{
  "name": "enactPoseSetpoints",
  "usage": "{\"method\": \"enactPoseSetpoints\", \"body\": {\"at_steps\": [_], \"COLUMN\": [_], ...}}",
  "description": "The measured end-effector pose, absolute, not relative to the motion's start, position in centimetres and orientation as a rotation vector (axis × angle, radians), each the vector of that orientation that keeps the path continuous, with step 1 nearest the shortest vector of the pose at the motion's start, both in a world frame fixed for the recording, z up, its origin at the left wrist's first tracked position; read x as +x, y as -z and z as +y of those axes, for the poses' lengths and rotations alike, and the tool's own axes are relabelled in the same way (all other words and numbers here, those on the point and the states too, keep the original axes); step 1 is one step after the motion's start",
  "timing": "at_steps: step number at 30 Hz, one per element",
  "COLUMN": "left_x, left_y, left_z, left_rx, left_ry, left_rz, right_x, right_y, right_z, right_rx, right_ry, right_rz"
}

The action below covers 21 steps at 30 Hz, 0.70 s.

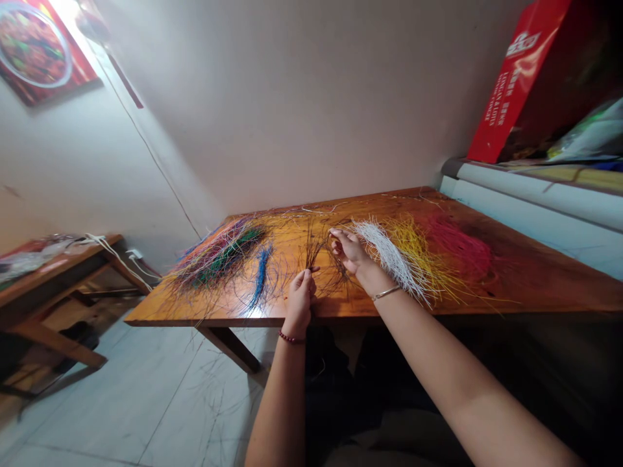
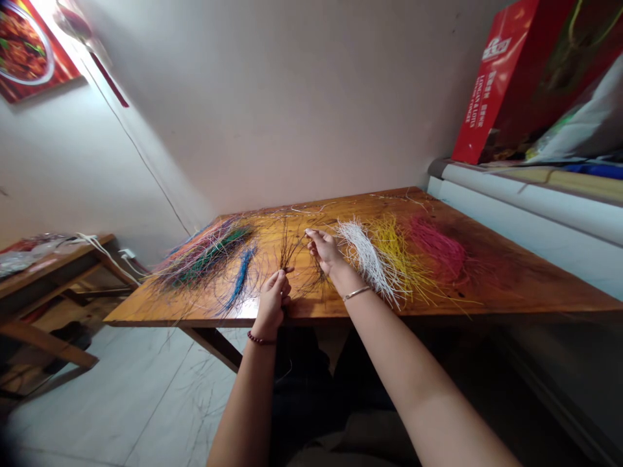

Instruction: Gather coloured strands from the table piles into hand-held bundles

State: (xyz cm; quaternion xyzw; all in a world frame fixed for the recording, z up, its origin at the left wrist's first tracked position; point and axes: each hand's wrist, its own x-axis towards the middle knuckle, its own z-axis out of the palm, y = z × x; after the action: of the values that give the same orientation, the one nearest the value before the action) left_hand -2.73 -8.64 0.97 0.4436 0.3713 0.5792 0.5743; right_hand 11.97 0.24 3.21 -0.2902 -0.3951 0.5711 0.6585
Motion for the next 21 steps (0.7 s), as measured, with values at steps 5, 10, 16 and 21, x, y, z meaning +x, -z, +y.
{"method": "enactPoseSetpoints", "body": {"at_steps": [5,10,16,21], "left_x": [-2.7,-2.7,-2.8,-2.8], "left_y": [-1.0,-0.9,-0.8,-0.7], "left_z": [-8.5,-8.5,-8.6,-8.5], "left_rx": [1.037,1.070,1.089,1.092], "left_ry": [-1.356,-1.344,-1.346,-1.352], "left_rz": [0.903,0.911,0.909,0.899], "right_x": [11.9,11.7,11.3,11.1], "right_y": [-3.0,-3.3,-3.6,-3.4], "right_z": [0.3,-0.4,-1.2,-1.1], "right_rx": [-0.637,-0.648,-0.665,-0.724], "right_ry": [-1.339,-1.360,-1.422,-1.441], "right_rz": [-0.897,-1.025,-1.133,-1.267]}}
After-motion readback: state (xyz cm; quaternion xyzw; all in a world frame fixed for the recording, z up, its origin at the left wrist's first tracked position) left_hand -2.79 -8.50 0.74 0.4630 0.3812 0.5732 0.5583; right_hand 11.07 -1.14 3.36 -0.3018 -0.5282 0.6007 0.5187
